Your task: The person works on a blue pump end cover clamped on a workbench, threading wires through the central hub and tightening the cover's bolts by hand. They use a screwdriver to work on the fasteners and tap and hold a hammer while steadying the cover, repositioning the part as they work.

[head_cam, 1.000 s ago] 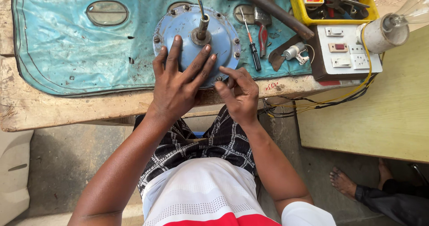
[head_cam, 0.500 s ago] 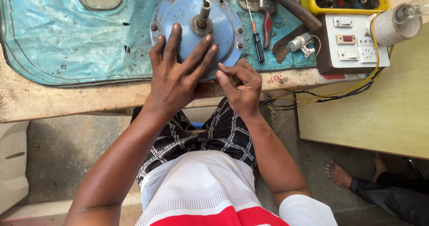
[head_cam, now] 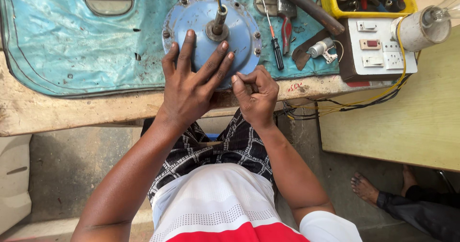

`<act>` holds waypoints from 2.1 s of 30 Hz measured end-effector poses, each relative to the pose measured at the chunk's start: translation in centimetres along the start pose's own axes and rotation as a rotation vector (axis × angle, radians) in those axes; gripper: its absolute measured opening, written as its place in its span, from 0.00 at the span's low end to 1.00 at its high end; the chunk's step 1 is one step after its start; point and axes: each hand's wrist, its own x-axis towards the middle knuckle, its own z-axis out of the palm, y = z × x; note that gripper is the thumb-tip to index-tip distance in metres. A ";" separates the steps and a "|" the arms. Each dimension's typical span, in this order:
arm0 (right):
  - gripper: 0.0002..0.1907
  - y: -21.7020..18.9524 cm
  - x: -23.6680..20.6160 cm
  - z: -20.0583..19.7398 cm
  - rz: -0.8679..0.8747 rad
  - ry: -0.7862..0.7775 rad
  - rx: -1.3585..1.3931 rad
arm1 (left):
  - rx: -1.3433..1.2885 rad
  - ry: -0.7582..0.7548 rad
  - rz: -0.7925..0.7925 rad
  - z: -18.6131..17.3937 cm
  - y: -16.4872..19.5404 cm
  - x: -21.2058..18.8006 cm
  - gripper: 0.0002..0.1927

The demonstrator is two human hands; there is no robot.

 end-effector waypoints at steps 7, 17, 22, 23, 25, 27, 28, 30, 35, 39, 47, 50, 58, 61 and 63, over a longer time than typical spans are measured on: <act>0.15 0.7 0.1 -1.7 0.328 -0.053 0.615 | 0.071 -0.020 0.017 -0.1 -0.1 0.3 0.27; 0.10 0.0 -0.2 0.1 0.236 0.001 0.210 | 0.018 0.005 0.016 0.1 0.0 -0.1 0.25; 0.06 -0.6 0.4 -0.5 0.227 -0.006 0.296 | 0.040 -0.017 0.015 -0.6 0.1 0.5 0.26; 0.06 -0.7 0.4 -0.7 0.202 -0.038 0.267 | 0.059 -0.023 0.015 -0.8 0.1 0.5 0.26; 0.06 -0.6 0.4 -0.8 0.179 -0.049 0.183 | 0.062 -0.037 0.010 -1.0 0.2 0.6 0.26; 0.05 -0.5 0.3 -0.4 0.171 -0.006 0.068 | 0.031 -0.037 0.005 -1.2 0.3 0.6 0.26; 0.05 -0.5 0.2 -0.1 0.175 0.005 0.065 | -0.002 -0.039 -0.001 -1.3 0.3 0.6 0.26; 0.06 -0.6 0.1 0.4 0.161 0.032 0.055 | -0.061 -0.023 -0.006 -1.3 0.4 0.7 0.25; 0.07 -0.6 0.4 -0.3 0.253 -0.011 0.277 | 0.029 -0.026 0.017 -1.3 0.3 1.0 0.26; 0.04 -0.1 0.4 -0.9 0.144 -0.038 0.150 | 0.031 -0.037 0.001 -1.2 0.3 0.7 0.26; 0.07 -0.3 0.1 0.3 0.258 0.039 0.238 | 0.000 -0.010 0.019 -0.8 0.2 0.3 0.24; 0.06 -0.7 0.6 -1.2 0.213 -0.076 0.283 | 0.037 0.002 0.035 -0.6 0.1 0.3 0.24; 0.10 -0.4 -0.2 0.5 0.160 0.009 0.077 | -0.014 -0.013 0.020 -0.3 0.1 -0.5 0.23; 0.11 -0.5 -0.1 1.0 0.192 0.076 0.097 | 0.012 -0.027 0.016 -0.3 0.2 -0.3 0.23; 0.09 -0.6 0.3 0.4 0.327 0.068 0.273 | 0.044 -0.038 0.015 -0.3 0.2 -0.1 0.24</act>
